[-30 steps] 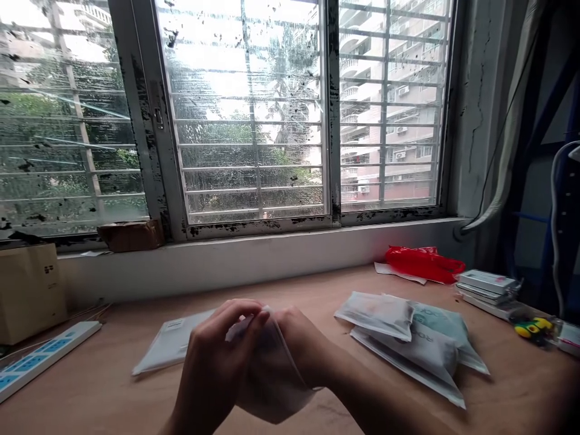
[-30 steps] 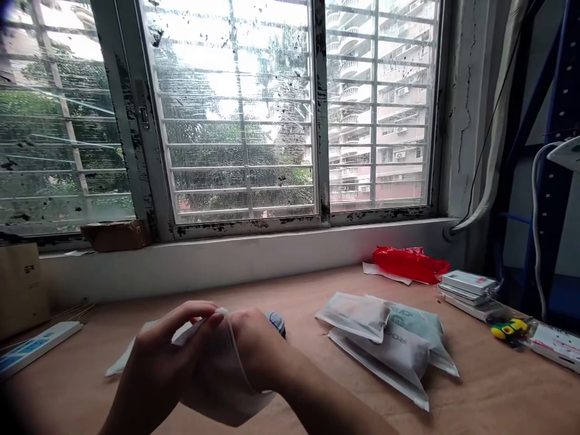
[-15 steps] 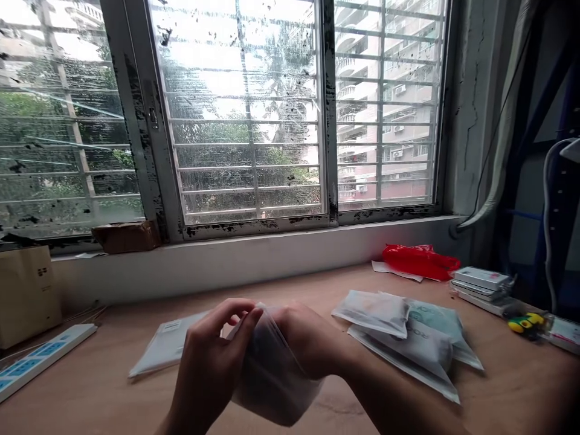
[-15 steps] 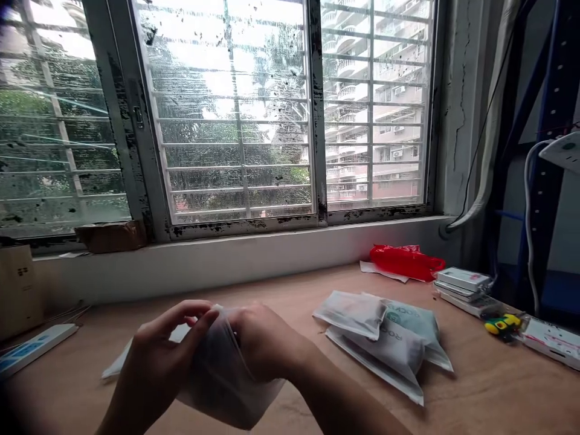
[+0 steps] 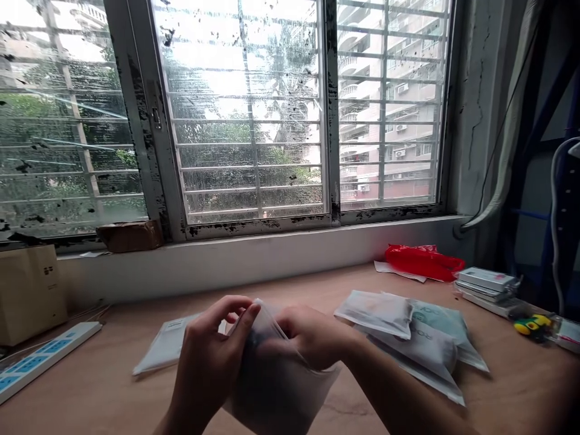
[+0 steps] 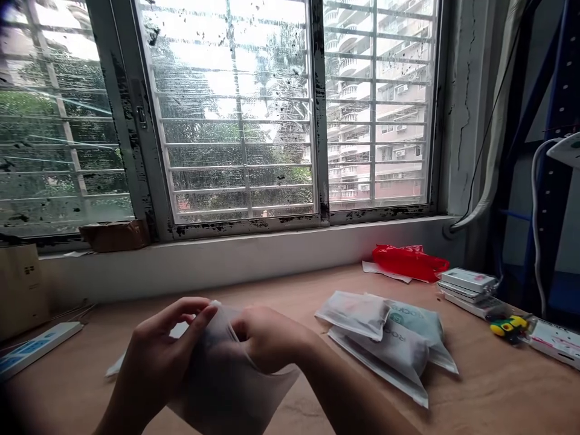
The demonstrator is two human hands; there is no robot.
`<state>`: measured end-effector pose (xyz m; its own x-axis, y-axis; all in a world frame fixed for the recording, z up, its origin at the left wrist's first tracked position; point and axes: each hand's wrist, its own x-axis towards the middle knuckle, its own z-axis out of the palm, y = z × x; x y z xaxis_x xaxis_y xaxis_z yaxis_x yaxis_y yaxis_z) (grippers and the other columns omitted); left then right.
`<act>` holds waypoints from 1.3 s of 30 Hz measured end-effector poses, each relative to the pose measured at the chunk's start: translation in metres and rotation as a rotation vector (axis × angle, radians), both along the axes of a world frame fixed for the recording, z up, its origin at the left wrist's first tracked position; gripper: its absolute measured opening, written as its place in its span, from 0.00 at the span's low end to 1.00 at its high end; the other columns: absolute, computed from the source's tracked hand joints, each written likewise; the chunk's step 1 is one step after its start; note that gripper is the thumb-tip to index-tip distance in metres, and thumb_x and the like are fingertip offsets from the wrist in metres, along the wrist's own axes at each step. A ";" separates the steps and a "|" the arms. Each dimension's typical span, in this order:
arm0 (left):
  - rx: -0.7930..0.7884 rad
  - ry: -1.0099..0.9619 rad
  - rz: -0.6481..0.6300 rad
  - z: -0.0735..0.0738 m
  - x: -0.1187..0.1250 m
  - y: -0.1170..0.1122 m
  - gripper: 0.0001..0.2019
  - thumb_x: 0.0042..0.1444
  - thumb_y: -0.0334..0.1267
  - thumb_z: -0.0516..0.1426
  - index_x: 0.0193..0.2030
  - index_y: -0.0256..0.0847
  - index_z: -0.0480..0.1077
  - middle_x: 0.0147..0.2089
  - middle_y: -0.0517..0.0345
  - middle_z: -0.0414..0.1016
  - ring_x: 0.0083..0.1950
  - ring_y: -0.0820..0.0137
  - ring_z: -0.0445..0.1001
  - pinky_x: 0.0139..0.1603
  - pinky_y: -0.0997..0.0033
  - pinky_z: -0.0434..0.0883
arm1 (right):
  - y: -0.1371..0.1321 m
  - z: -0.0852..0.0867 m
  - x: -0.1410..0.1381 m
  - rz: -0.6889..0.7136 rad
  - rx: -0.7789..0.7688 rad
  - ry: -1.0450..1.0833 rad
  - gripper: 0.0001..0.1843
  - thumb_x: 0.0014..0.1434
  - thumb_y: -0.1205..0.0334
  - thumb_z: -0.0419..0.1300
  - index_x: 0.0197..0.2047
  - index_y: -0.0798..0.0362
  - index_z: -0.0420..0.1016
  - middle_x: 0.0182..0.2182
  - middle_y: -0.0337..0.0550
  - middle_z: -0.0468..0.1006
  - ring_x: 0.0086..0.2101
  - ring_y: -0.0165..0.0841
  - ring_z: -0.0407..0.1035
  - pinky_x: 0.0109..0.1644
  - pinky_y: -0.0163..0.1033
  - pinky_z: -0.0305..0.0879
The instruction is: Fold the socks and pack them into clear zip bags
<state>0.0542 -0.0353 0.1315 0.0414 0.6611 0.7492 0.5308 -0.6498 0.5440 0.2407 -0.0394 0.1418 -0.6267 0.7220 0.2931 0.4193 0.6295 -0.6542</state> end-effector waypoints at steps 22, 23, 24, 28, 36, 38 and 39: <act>-0.103 -0.080 -0.061 0.007 0.000 -0.005 0.15 0.55 0.52 0.61 0.34 0.41 0.77 0.28 0.59 0.78 0.30 0.68 0.75 0.28 0.75 0.70 | -0.001 0.007 0.012 -0.288 0.218 0.155 0.25 0.49 0.45 0.70 0.47 0.49 0.79 0.40 0.41 0.79 0.40 0.34 0.69 0.44 0.35 0.63; -0.127 -0.107 -0.083 0.008 -0.001 -0.005 0.15 0.55 0.52 0.61 0.34 0.40 0.77 0.27 0.59 0.78 0.30 0.68 0.76 0.29 0.75 0.70 | -0.001 0.007 0.014 -0.243 0.168 0.105 0.24 0.49 0.46 0.69 0.45 0.50 0.79 0.37 0.40 0.79 0.38 0.33 0.69 0.42 0.35 0.63; -0.144 -0.131 -0.105 0.010 -0.001 -0.005 0.16 0.55 0.52 0.62 0.34 0.40 0.77 0.27 0.59 0.78 0.29 0.68 0.76 0.29 0.75 0.70 | 0.000 0.007 0.016 -0.208 0.114 0.062 0.21 0.50 0.46 0.69 0.42 0.52 0.80 0.32 0.38 0.78 0.34 0.31 0.68 0.37 0.33 0.62; -0.163 -0.188 -0.145 0.013 -0.006 -0.002 0.15 0.54 0.51 0.63 0.33 0.39 0.76 0.26 0.59 0.78 0.30 0.67 0.76 0.28 0.75 0.70 | 0.006 0.003 0.020 -0.184 -0.007 0.095 0.16 0.55 0.50 0.65 0.28 0.57 0.79 0.20 0.34 0.67 0.24 0.25 0.60 0.26 0.31 0.53; -0.178 -0.139 -0.172 0.011 -0.006 -0.004 0.15 0.56 0.51 0.61 0.35 0.40 0.77 0.28 0.58 0.79 0.31 0.67 0.77 0.30 0.75 0.71 | 0.001 0.004 0.013 -0.220 0.086 0.213 0.13 0.54 0.54 0.66 0.33 0.56 0.82 0.24 0.38 0.76 0.26 0.27 0.66 0.30 0.31 0.61; -0.205 -0.081 -0.208 0.010 -0.003 -0.006 0.15 0.57 0.51 0.60 0.37 0.40 0.77 0.30 0.57 0.80 0.32 0.67 0.77 0.31 0.75 0.71 | -0.002 0.005 0.007 -0.220 0.113 0.295 0.13 0.55 0.53 0.66 0.37 0.54 0.82 0.29 0.40 0.80 0.29 0.29 0.70 0.33 0.32 0.64; -0.211 -0.053 -0.223 0.009 -0.002 -0.007 0.15 0.58 0.50 0.60 0.37 0.40 0.78 0.31 0.57 0.80 0.32 0.67 0.77 0.31 0.75 0.72 | -0.003 0.005 0.004 -0.222 0.130 0.339 0.13 0.56 0.53 0.66 0.39 0.54 0.82 0.31 0.41 0.81 0.30 0.30 0.71 0.34 0.32 0.65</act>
